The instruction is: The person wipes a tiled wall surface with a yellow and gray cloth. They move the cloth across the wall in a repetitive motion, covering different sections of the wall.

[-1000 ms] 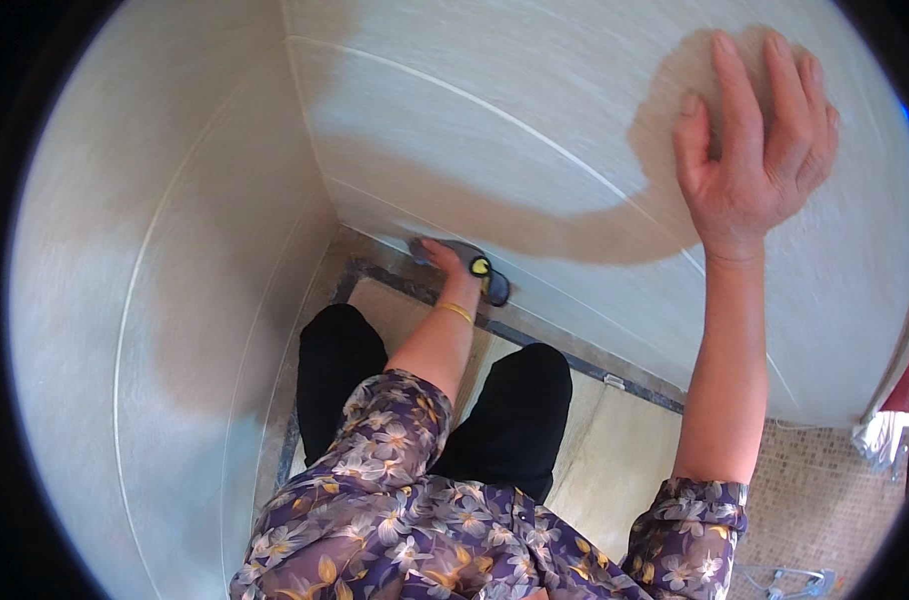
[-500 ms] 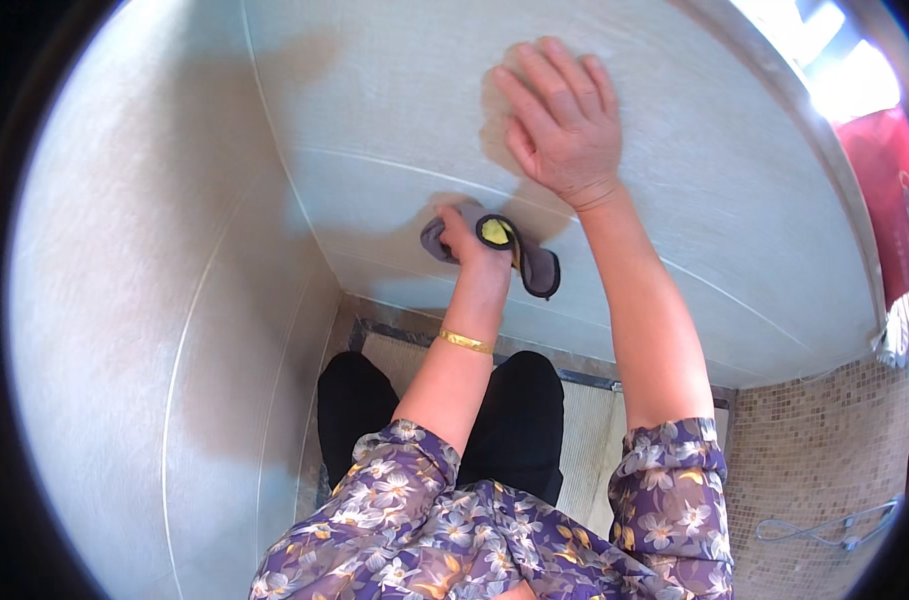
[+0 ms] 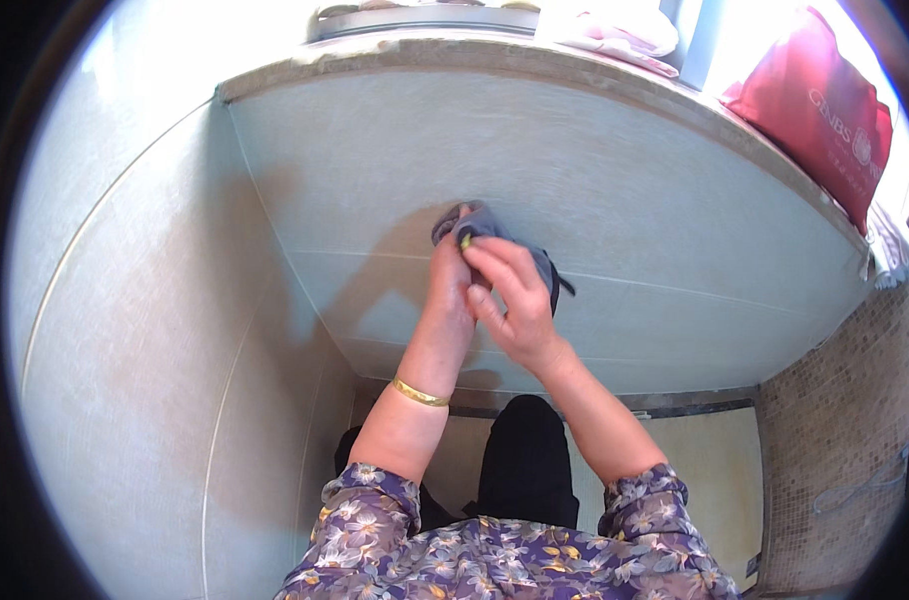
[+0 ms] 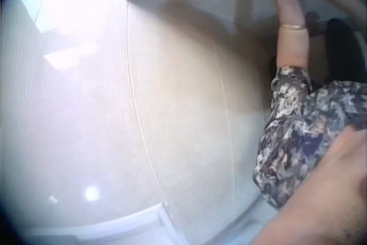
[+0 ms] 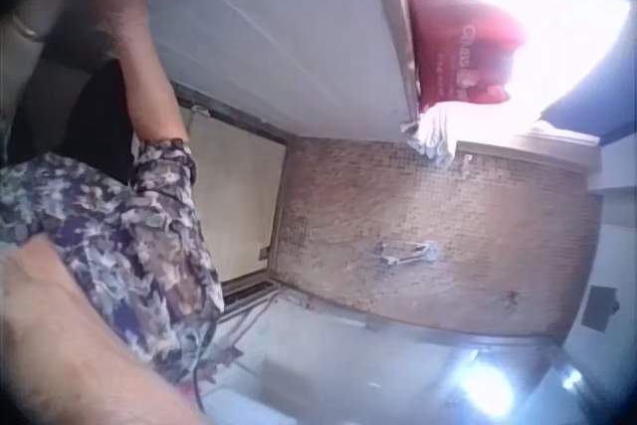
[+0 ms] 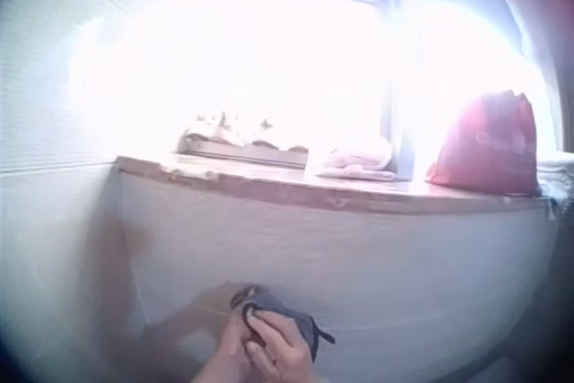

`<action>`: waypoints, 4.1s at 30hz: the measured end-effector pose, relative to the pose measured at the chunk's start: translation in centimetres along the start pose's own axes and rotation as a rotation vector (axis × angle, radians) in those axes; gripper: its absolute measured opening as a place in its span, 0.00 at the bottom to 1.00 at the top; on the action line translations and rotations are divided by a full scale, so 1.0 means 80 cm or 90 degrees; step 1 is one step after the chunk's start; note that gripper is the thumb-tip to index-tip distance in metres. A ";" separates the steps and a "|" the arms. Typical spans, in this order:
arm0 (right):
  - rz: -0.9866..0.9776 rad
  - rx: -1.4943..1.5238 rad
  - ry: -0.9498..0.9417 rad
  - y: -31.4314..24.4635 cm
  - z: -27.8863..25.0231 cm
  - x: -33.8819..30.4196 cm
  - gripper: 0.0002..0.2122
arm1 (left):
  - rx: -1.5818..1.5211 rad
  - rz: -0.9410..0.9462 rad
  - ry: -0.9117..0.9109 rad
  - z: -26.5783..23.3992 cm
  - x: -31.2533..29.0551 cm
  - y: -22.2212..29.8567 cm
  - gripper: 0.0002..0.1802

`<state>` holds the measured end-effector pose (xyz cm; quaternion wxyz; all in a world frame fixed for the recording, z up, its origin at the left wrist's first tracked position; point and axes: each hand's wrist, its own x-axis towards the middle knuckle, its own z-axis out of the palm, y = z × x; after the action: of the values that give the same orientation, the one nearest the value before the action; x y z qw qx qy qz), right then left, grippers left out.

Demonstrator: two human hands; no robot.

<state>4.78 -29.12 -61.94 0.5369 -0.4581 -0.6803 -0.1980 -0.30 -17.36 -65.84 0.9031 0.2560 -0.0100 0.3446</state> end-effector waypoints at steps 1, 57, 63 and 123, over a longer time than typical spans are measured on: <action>0.049 0.019 0.035 0.014 -0.006 -0.005 0.14 | 0.056 0.030 0.047 0.019 0.000 -0.008 0.13; -0.248 -0.531 0.079 0.128 -0.088 0.086 0.25 | 1.273 1.091 0.053 0.021 0.103 0.054 0.25; -0.089 -0.627 0.335 0.134 -0.186 0.071 0.24 | 1.263 1.096 0.054 0.021 0.102 0.050 0.25; -0.270 -0.451 -0.029 0.188 -0.115 -0.053 0.16 | 1.452 1.115 -0.336 0.030 0.084 0.046 0.21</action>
<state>22.43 -30.37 -65.98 0.2783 -0.4687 -0.6608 -0.5160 2.88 -12.01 -60.76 -0.3069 0.7841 -0.0483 0.5373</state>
